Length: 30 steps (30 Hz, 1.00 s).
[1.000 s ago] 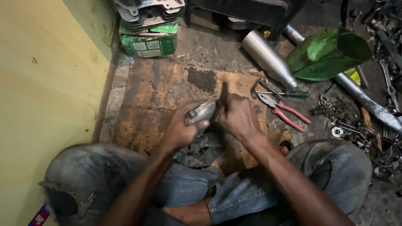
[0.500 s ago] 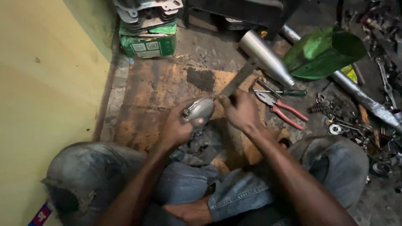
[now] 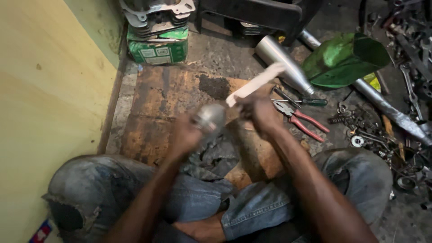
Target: The person sits on the floor and uses a metal file to smooth the edges of a circular metal part. They rotate the part frequently to file different sections of the rim and interior surfaces.
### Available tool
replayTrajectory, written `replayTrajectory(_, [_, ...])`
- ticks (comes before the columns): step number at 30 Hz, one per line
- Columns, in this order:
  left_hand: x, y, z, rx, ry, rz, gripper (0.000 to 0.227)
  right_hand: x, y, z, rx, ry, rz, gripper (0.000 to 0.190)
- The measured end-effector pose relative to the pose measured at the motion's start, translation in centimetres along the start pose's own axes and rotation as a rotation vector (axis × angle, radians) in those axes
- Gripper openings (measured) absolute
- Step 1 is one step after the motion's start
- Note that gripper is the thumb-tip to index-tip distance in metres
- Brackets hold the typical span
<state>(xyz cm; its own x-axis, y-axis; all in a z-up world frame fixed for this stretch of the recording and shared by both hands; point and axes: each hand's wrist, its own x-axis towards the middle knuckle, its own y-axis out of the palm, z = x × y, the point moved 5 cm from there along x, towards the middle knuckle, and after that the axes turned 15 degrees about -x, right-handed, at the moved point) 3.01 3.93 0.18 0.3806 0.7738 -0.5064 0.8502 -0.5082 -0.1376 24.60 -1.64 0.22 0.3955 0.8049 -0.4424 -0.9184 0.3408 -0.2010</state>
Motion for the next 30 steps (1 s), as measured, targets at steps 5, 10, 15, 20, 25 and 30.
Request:
replayTrajectory(5, [0.2,-3.0,-1.8,-1.064,0.233,0.216,0.046,-3.1,-2.3,3.4,-0.372,-0.201,-0.231,0.028])
replayTrajectory(10, [1.6,-2.1,-0.6,-1.293,0.211,0.398,0.050,-5.7,1.8,4.9,-0.610,-0.358,-0.193,0.030])
replayTrajectory(15, [1.7,-2.0,-0.1,-1.258,0.100,0.319,0.049,-8.1,5.0,5.4,-0.601,-0.655,-0.094,0.022])
replayTrajectory(20, [1.7,-1.9,-0.9,-1.238,0.205,0.318,0.047,-7.7,5.8,5.3,-0.745,-0.942,-0.293,0.010])
replayTrajectory(25, [2.5,-2.3,-0.1,-1.174,0.141,0.207,0.045,-4.8,4.8,3.1,-0.915,-0.725,-0.290,0.014])
replayTrajectory(30, [3.2,-2.7,1.9,-1.437,-0.190,0.072,0.043,-0.6,-1.1,3.3,-0.666,-0.385,-0.426,0.034])
